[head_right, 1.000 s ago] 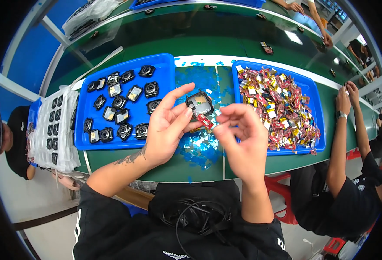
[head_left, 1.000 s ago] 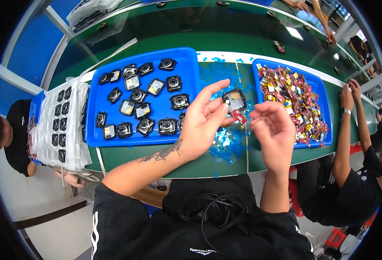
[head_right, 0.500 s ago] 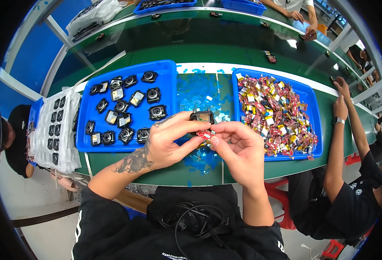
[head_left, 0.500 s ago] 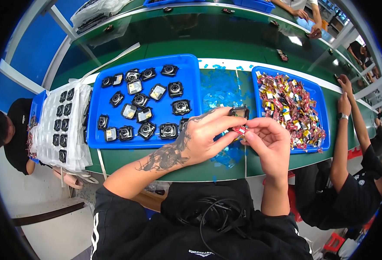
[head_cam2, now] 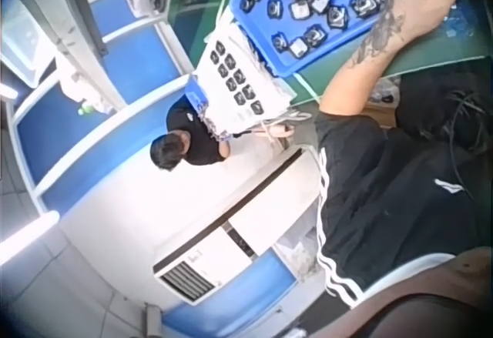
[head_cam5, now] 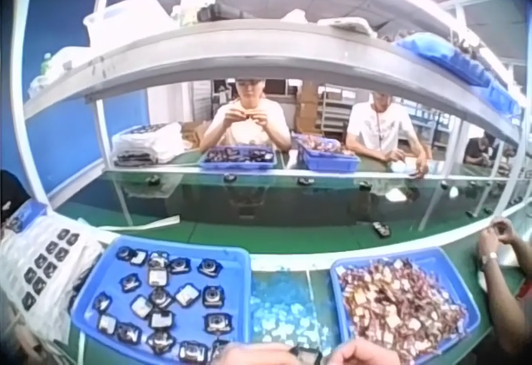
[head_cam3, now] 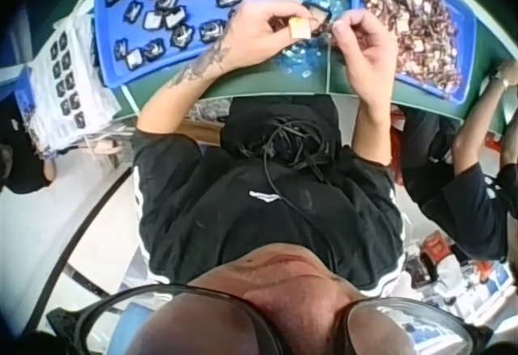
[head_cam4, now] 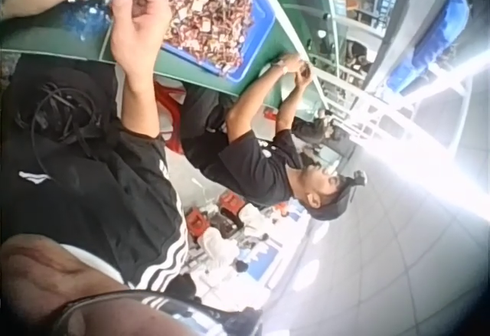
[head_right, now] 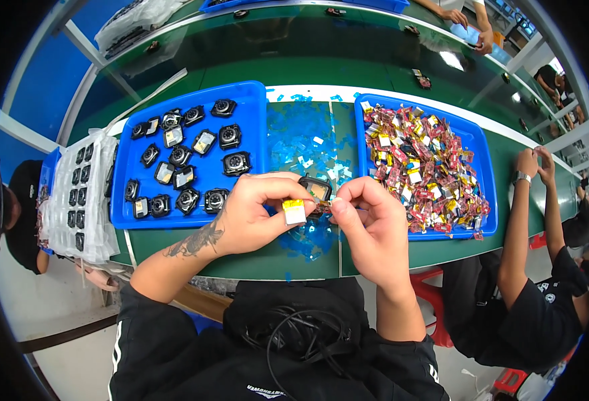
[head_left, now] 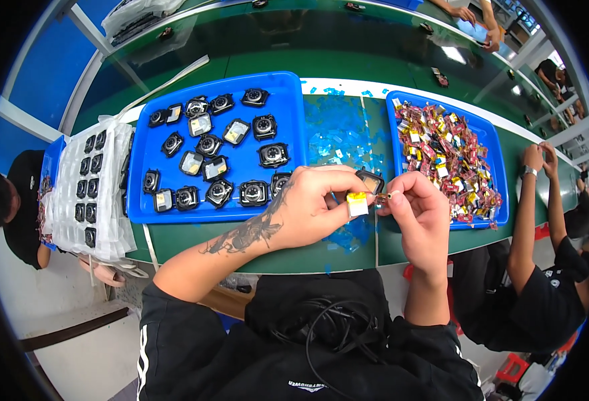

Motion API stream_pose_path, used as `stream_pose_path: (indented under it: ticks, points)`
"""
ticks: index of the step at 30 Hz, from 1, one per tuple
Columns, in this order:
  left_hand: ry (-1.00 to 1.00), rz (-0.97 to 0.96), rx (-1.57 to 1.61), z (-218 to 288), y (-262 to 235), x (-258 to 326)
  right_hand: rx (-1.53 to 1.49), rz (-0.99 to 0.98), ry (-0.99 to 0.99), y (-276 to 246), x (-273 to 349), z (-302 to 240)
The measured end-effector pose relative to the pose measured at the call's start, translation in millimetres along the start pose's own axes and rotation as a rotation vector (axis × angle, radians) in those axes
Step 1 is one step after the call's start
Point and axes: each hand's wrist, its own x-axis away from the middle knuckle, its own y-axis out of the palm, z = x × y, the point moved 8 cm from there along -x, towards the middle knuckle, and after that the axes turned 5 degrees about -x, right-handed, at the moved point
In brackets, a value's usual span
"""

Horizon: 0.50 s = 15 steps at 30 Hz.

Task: Assembling small electronic components by attaching wiring parts and sorting them into trays.

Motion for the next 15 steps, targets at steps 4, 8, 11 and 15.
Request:
stream_pose_path:
  ticks: [4,8,11,15]
  points:
    - [-0.171,-0.006,0.234,-23,9,4,-0.086,0.026,-0.026,5,1,-3]
    - [-0.155,0.011,0.331,-18,14,5,0.005,0.128,-0.105,9,2,-1]
    - [-0.174,0.014,0.519,-17,17,4,0.14,0.235,-0.226,7,5,-6]
    - [-0.169,0.059,0.555,-17,16,4,0.209,0.317,-0.3,8,8,-6]
